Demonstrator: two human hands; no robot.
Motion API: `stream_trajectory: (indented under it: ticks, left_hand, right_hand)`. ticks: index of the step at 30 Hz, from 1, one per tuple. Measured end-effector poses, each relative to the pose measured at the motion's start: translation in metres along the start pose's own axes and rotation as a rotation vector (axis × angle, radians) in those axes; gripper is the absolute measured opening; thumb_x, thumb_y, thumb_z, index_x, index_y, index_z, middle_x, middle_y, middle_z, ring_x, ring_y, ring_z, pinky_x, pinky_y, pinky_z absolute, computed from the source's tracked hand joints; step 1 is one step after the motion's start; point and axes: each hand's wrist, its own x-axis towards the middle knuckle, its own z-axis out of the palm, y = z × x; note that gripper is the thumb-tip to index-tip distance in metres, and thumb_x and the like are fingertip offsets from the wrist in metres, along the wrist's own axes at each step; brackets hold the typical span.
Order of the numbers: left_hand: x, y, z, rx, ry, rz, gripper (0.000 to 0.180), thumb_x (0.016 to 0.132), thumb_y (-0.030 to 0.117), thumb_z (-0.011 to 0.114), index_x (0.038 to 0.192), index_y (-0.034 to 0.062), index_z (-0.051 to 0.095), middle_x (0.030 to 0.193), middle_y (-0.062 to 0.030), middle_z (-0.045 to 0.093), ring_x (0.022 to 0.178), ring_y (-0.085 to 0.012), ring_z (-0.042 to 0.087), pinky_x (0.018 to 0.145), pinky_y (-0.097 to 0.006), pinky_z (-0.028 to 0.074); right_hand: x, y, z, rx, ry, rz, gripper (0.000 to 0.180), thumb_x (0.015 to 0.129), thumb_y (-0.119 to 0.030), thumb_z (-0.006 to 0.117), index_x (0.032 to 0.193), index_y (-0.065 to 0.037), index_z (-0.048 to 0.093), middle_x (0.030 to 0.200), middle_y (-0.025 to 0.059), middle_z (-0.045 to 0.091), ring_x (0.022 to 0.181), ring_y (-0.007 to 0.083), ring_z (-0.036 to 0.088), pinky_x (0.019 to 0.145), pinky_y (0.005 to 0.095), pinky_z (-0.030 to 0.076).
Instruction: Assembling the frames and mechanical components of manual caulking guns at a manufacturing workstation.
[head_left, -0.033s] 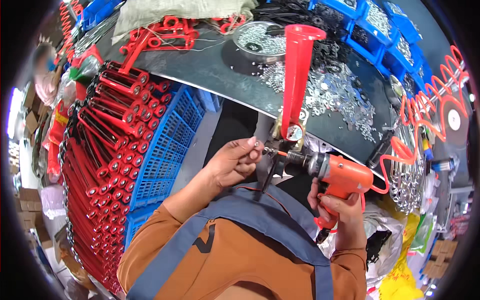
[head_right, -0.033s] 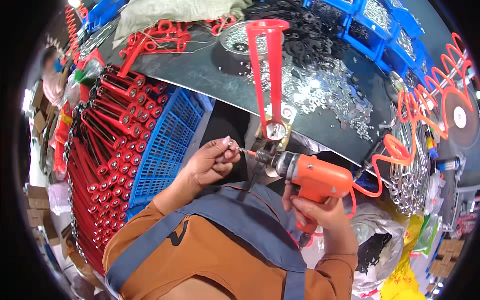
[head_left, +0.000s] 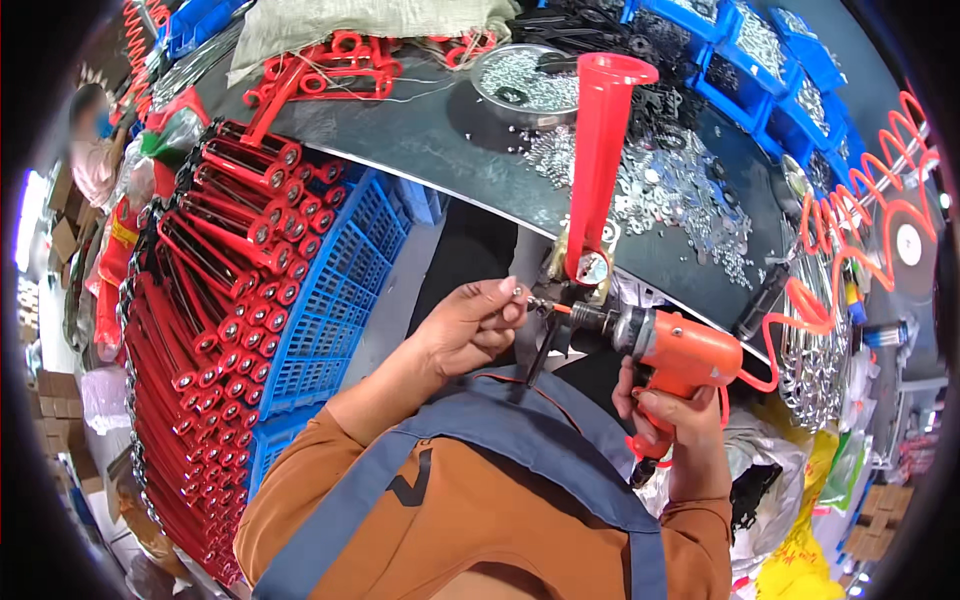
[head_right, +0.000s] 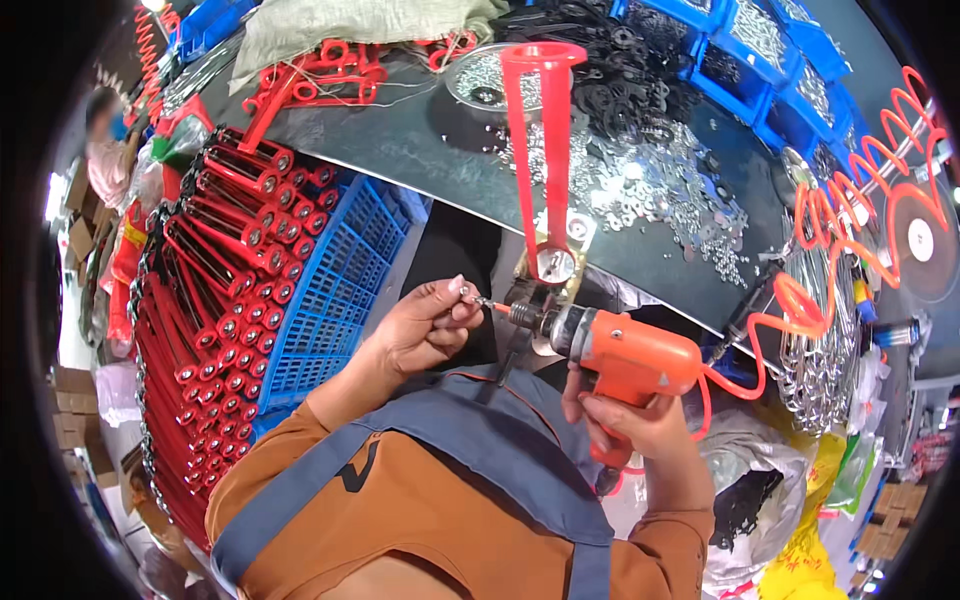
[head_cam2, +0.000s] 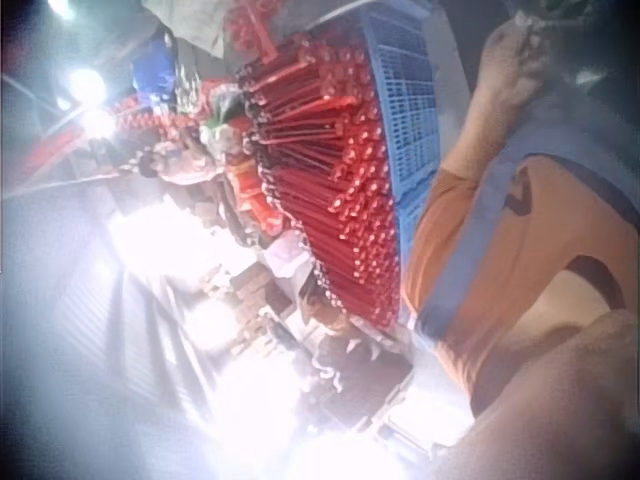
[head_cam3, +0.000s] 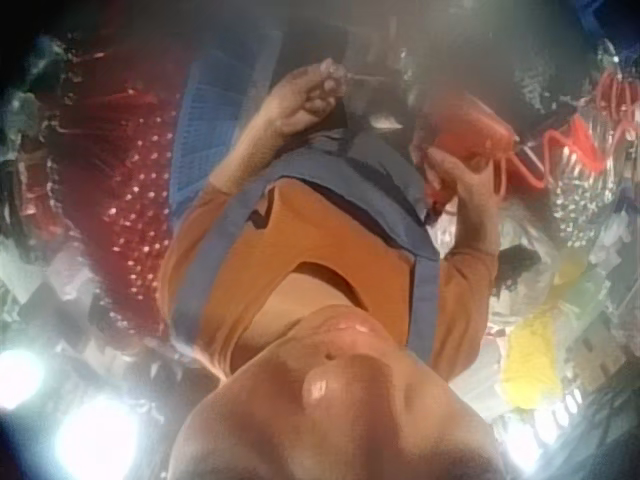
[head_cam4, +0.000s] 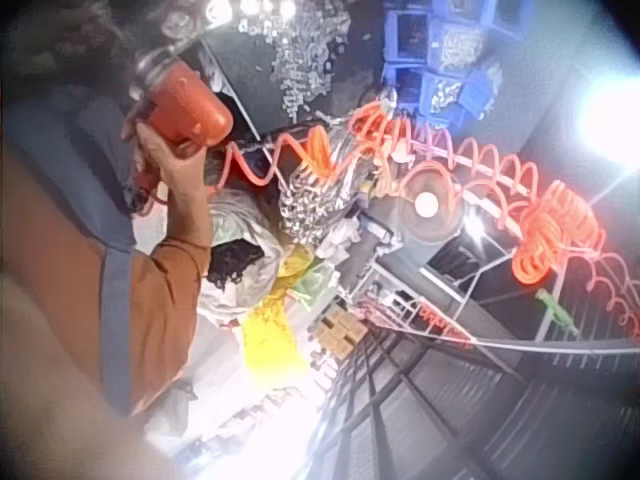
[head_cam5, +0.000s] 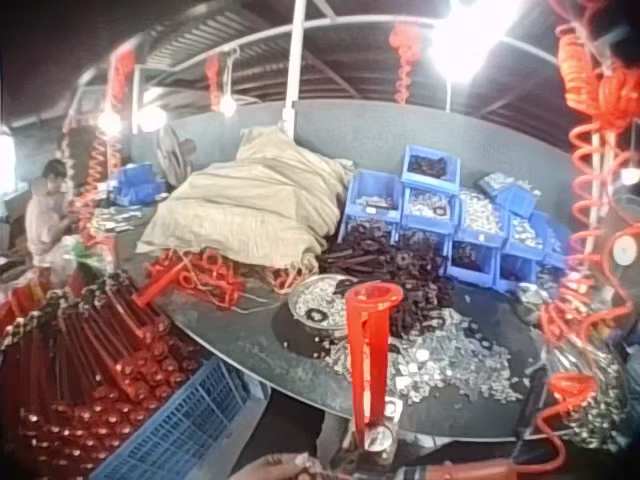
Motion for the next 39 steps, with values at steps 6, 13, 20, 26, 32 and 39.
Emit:
stream_trajectory:
  ticks: [6, 13, 20, 26, 32, 39]
  left_hand:
    - [-0.002, -0.006, -0.002, 0.046, 0.012, 0.038, 0.025, 0.099, 0.020, 0.050, 0.089, 0.0003, 0.062, 0.073, -0.0043, 0.057, 0.053, -0.0050, 0.035, 0.041, -0.017, 0.022]
    - [-0.001, -0.021, 0.010, 0.309, 0.172, 0.217, 0.025, 0.098, 0.021, 0.053, 0.092, -0.0014, 0.063, 0.071, -0.0034, 0.058, 0.049, -0.0031, 0.034, 0.042, -0.017, 0.023]
    - [0.008, -0.021, 0.003, 0.405, 0.037, 0.251, 0.025, 0.098, 0.019, 0.051, 0.103, -0.0014, 0.064, 0.073, -0.0028, 0.060, 0.050, -0.0049, 0.041, 0.045, -0.018, 0.031]
    - [0.040, -0.026, -0.002, 1.589, -0.054, 1.175, 0.022, 0.079, 0.002, 0.069, 0.101, 0.0036, 0.065, 0.075, -0.0104, 0.062, 0.058, -0.0238, 0.061, 0.051, -0.028, 0.048]
    - [0.074, -0.024, -0.010, 1.812, -0.102, 1.251, 0.028, 0.074, 0.003, 0.074, 0.099, 0.0074, 0.064, 0.064, -0.0048, 0.054, 0.052, -0.0209, 0.055, 0.045, -0.034, 0.044]
    - [0.083, -0.019, -0.022, 1.777, -0.182, 1.226, 0.032, 0.070, 0.004, 0.070, 0.101, 0.0068, 0.063, 0.066, -0.0047, 0.054, 0.054, -0.0201, 0.055, 0.045, -0.032, 0.044]
  right_hand:
    - [-0.002, 0.011, 0.004, 0.001, -0.025, -0.026, 0.038, 0.082, 0.001, 0.061, 0.118, 0.002, 0.050, 0.082, 0.0176, 0.061, 0.047, 0.0102, 0.051, 0.043, 0.0213, 0.041]
    - [-0.005, 0.019, 0.000, -0.071, -0.067, -0.064, 0.041, 0.082, 0.001, 0.061, 0.121, 0.001, 0.048, 0.084, 0.0159, 0.061, 0.048, 0.0091, 0.053, 0.041, 0.0204, 0.042]
    - [-0.014, 0.002, 0.000, -0.105, 0.101, -0.005, 0.048, 0.076, -0.007, 0.067, 0.118, 0.007, 0.049, 0.075, 0.0191, 0.061, 0.044, 0.0118, 0.052, 0.040, 0.0214, 0.040]
    - [-0.008, -0.026, -0.019, -0.249, 0.168, -0.059, 0.037, 0.082, 0.003, 0.061, 0.117, 0.004, 0.050, 0.086, 0.0134, 0.062, 0.058, 0.0116, 0.058, 0.041, 0.0209, 0.043]
    - [0.033, -0.046, -0.031, -0.359, 0.128, 0.051, 0.040, 0.082, 0.001, 0.063, 0.120, 0.002, 0.050, 0.090, 0.0108, 0.061, 0.073, 0.0154, 0.064, 0.042, 0.0236, 0.048]
    - [0.074, -0.086, -0.022, -0.509, 0.057, 0.319, 0.044, 0.079, 0.001, 0.066, 0.120, -0.001, 0.051, 0.089, 0.0102, 0.062, 0.071, 0.0159, 0.063, 0.046, 0.0236, 0.050]
